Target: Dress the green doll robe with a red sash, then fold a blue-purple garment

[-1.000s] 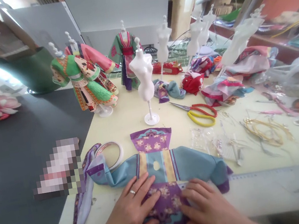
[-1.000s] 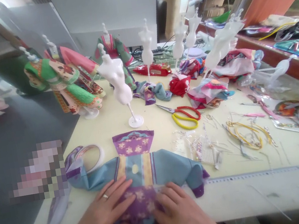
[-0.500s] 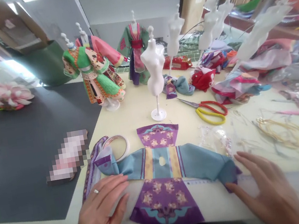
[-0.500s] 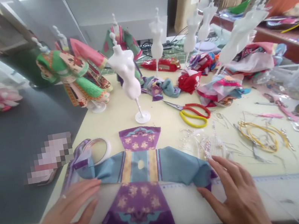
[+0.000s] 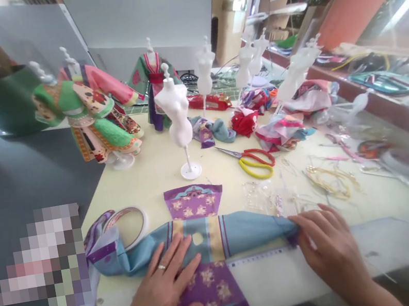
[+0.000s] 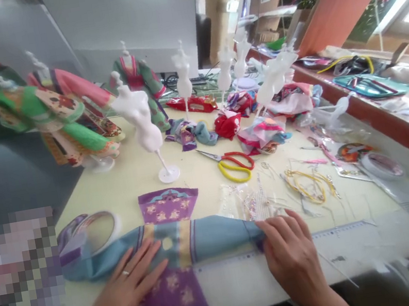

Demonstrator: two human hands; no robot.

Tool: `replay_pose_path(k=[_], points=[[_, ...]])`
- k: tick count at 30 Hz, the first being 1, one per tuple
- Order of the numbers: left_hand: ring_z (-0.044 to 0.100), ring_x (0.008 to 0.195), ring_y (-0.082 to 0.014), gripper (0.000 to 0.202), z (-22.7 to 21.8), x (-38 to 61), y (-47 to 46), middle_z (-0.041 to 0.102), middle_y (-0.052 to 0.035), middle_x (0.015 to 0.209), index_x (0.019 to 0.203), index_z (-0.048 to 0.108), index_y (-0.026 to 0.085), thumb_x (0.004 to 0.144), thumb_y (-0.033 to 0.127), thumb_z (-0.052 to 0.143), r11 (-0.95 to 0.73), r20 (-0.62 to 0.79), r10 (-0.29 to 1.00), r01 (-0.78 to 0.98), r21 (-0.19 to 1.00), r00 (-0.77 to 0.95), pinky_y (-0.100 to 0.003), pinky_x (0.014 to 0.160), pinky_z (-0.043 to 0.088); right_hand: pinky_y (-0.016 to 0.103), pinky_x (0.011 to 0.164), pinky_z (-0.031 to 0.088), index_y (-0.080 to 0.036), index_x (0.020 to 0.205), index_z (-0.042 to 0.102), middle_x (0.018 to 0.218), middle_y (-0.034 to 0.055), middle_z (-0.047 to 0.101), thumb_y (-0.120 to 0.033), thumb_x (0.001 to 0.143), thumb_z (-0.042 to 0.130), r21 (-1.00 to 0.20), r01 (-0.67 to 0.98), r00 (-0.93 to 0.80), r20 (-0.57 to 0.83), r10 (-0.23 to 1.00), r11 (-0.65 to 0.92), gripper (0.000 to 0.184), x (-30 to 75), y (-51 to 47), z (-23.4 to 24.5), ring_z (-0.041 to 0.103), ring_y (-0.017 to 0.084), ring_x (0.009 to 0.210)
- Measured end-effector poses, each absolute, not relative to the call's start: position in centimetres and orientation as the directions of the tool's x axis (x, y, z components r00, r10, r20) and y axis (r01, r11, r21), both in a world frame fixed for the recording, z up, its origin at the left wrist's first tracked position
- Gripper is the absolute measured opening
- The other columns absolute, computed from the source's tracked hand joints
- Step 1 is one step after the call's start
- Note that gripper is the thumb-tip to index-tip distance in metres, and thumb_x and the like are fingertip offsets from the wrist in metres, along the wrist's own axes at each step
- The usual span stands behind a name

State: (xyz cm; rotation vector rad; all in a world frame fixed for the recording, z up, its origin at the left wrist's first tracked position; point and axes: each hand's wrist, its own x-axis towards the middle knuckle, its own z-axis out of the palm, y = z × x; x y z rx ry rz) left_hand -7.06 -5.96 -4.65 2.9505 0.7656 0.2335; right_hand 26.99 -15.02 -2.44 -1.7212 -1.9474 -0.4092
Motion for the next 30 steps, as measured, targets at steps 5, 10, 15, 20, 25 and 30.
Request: replay_pose_path(k=[5,10,15,20,25,30], points=[[0.041,0.130,-0.0335,0.057,-4.0,-7.2,-5.3,0.040,-0.0084,0.147,0.134,0.048,0.026,0.082,0.044,0.061,-0.906,0.198,0.421,0.421,0.045,0.885,-0.048,0.100,0.042,0.052,0.092,0.041,-0.018,0.098,0.058,0.086,0.0057,0.059,-0.002,0.077,0.050,-0.138,0.976,-0.076,0.507,0.858,0.168,0.027,29.6,-16.5,-1.8,0.055,0.021,0.081],[0.045,0.128,-0.0235,0.046,-2.6,-5.4,-4.1,0.052,-0.0044,0.137,0.130,0.051,0.021,0.087,0.039,0.055,-0.925,0.307,0.365,0.379,0.014,0.879,-0.037,0.106,0.036,0.046,0.087,0.045,-0.018,0.101,0.058,0.093,0.0080,0.060,-0.010,0.084,0.048,-0.214,0.973,0.028,0.472,0.881,0.084,0.021,30.1,-17.4,-1.4,0.057,0.023,0.090],[0.034,0.135,-0.0307,0.057,-4.2,-2.9,-3.4,0.041,-0.0105,0.146,0.140,0.039,0.018,0.089,0.043,0.051,-0.919,0.219,0.388,0.395,0.012,0.895,-0.050,0.108,0.031,0.044,0.073,0.047,-0.016,0.101,0.059,0.092,0.0104,0.063,-0.039,0.087,0.054,-0.094,0.991,0.126,0.441,0.889,-0.094,0.028,30.1,-17.1,-2.7,0.059,0.027,0.086],[0.030,0.136,-0.0349,0.064,-6.6,-3.0,-3.2,0.035,-0.0123,0.149,0.142,0.036,0.021,0.087,0.052,0.050,-0.912,0.198,0.409,0.405,0.059,0.891,-0.057,0.108,0.026,0.034,0.064,0.047,-0.020,0.082,0.056,0.076,0.0036,0.060,-0.029,0.087,0.055,-0.244,0.969,0.131,0.409,0.903,-0.030,0.011,29.1,-16.6,-3.3,0.059,0.019,0.071],[0.028,0.138,-0.0329,0.067,-6.8,-3.5,-3.2,0.034,-0.0105,0.150,0.145,0.029,0.022,0.088,0.051,0.049,-0.910,0.195,0.413,0.409,0.062,0.890,-0.054,0.111,0.022,0.037,0.071,0.051,-0.018,0.085,0.054,0.085,0.0062,0.062,-0.003,0.080,0.054,-0.448,0.843,0.025,0.587,0.809,0.299,0.016,26.0,-16.7,-1.7,0.060,0.020,0.081],[0.033,0.135,-0.0325,0.066,-6.1,-3.8,-2.9,0.037,-0.0102,0.148,0.144,0.030,0.023,0.088,0.050,0.050,-0.919,0.202,0.395,0.390,0.064,0.896,-0.053,0.109,0.027,0.046,0.084,0.051,-0.017,0.091,0.055,0.089,0.0074,0.068,0.003,0.073,0.052,-0.420,0.790,-0.115,0.614,0.781,0.447,0.026,25.4,-17.4,-1.4,0.064,0.021,0.086]])
